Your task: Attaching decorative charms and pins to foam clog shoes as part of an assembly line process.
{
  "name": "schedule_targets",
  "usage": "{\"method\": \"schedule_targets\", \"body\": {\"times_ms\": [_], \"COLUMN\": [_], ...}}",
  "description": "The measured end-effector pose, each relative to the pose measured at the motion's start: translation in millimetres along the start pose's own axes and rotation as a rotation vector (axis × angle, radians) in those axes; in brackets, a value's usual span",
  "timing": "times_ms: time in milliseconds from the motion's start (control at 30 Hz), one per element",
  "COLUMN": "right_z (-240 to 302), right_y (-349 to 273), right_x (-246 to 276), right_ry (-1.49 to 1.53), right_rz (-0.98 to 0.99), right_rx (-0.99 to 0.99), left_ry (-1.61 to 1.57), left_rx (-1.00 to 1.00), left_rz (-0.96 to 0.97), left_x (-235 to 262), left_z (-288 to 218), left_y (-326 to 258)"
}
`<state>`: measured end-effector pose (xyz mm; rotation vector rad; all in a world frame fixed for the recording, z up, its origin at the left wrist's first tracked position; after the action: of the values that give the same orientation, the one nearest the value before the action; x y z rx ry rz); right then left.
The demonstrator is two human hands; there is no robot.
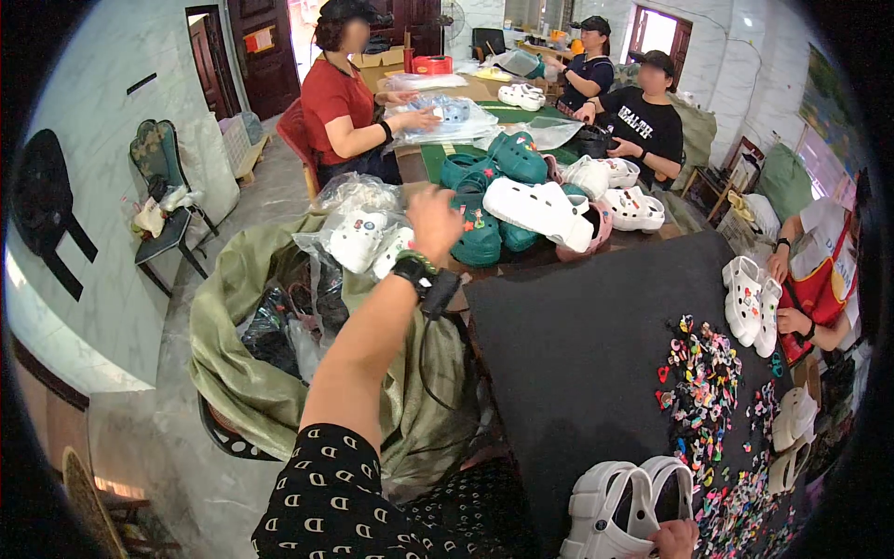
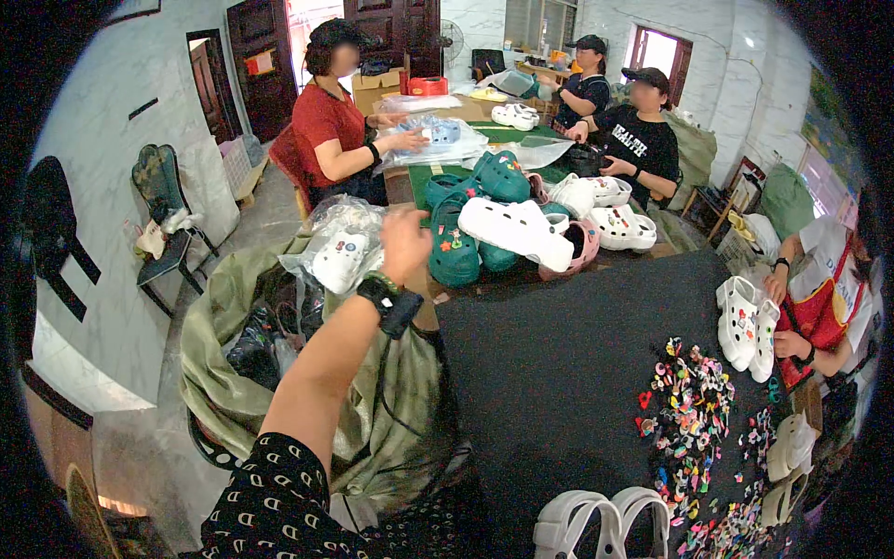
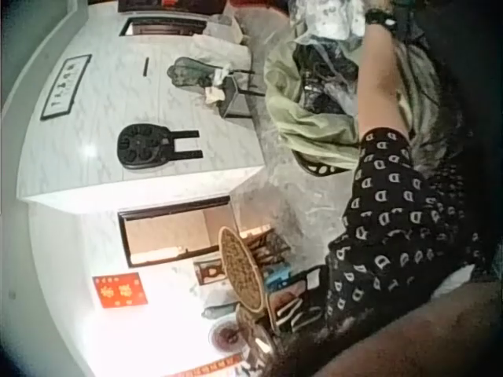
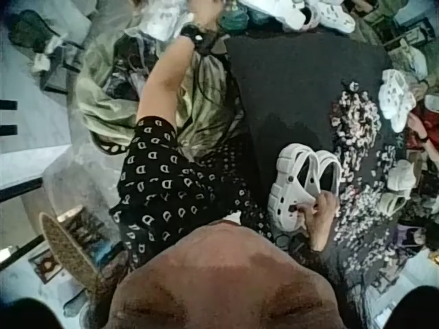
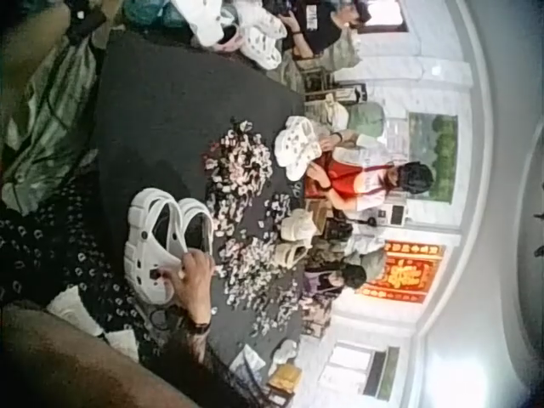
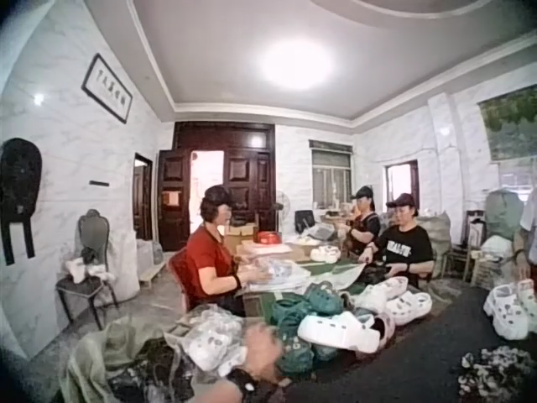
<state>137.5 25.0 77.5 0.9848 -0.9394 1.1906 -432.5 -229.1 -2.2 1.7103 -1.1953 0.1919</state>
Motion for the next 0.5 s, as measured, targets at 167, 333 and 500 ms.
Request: {"method": "schedule_targets", "body": {"times_ms": [167,333,500], "right_z": [-1,-3,-3], "right_y": [0,-2,-4], "right_x": [-3,-5,-6], "right_ry": [-0.003,-0.074,-0.065], "right_rz": [-0.018,0.007,0.040], "right_rx": [-0.052,-0.071,-0.064], "left_ry": [0.593,0.194,0.472], "left_rx": [0.354,0.763,0.588], "left_rz": [-0.107,0.088,0.190], "left_x": [46,51,16], "left_z": [158,218,331], "left_y": [-13,-48,-33]}}
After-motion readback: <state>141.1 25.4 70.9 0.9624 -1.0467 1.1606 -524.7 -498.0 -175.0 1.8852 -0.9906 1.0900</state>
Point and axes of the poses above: each hand's wrist, its own y-axis towards the middle knuckle, its own x-axis out of the back of the hand, z = x × y, the point moved 6 cm from there along y, towards the middle knuckle, and after that the axes turned 3 degrees about -z, right-handed, at the moved point
